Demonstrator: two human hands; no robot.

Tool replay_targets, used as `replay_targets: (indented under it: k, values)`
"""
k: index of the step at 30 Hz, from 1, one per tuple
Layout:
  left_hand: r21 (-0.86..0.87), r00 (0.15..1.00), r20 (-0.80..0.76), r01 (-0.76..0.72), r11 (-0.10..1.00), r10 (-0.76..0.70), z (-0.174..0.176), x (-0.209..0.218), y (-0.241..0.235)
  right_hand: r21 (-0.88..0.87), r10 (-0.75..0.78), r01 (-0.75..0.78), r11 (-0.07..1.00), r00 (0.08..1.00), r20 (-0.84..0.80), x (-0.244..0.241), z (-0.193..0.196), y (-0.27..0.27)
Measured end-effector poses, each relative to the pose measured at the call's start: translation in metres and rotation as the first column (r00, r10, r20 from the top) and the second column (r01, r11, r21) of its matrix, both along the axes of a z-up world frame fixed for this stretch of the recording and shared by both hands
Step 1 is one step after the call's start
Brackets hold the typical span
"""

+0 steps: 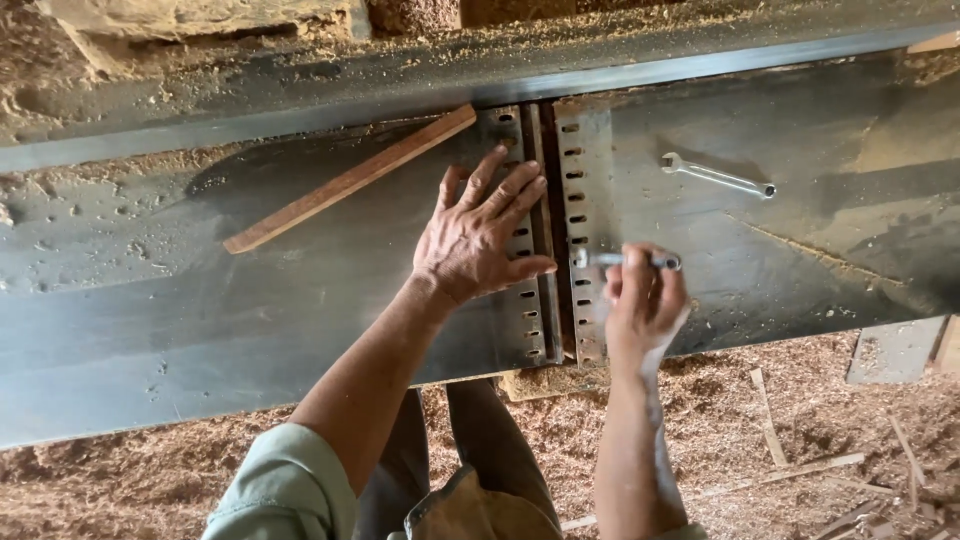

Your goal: Adjusting and aligning the blades of a jointer machine using a wrench and a wooden gauge block.

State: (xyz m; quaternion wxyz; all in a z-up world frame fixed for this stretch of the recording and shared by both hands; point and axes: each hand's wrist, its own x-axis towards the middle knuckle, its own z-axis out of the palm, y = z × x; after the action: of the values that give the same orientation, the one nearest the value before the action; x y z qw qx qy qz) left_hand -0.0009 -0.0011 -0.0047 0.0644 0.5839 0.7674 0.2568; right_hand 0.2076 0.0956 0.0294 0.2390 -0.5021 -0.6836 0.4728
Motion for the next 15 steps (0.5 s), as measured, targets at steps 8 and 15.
replay_targets:
  k: [8, 15]
  values:
    - [-0.005, 1.0, -0.008, 0.03, 1.0, -0.03, 0.001, -0.003, -0.001, 0.194, 0.196, -0.163, 0.968, 0.966, -0.171, -0.065, -0.022, 0.034]
    - [-0.01, 1.0, -0.002, 0.026, 1.0, -0.026, 0.0, -0.002, -0.001, 0.305, 0.248, -0.206, 0.93, 0.963, -0.104, -0.082, -0.027, 0.043]
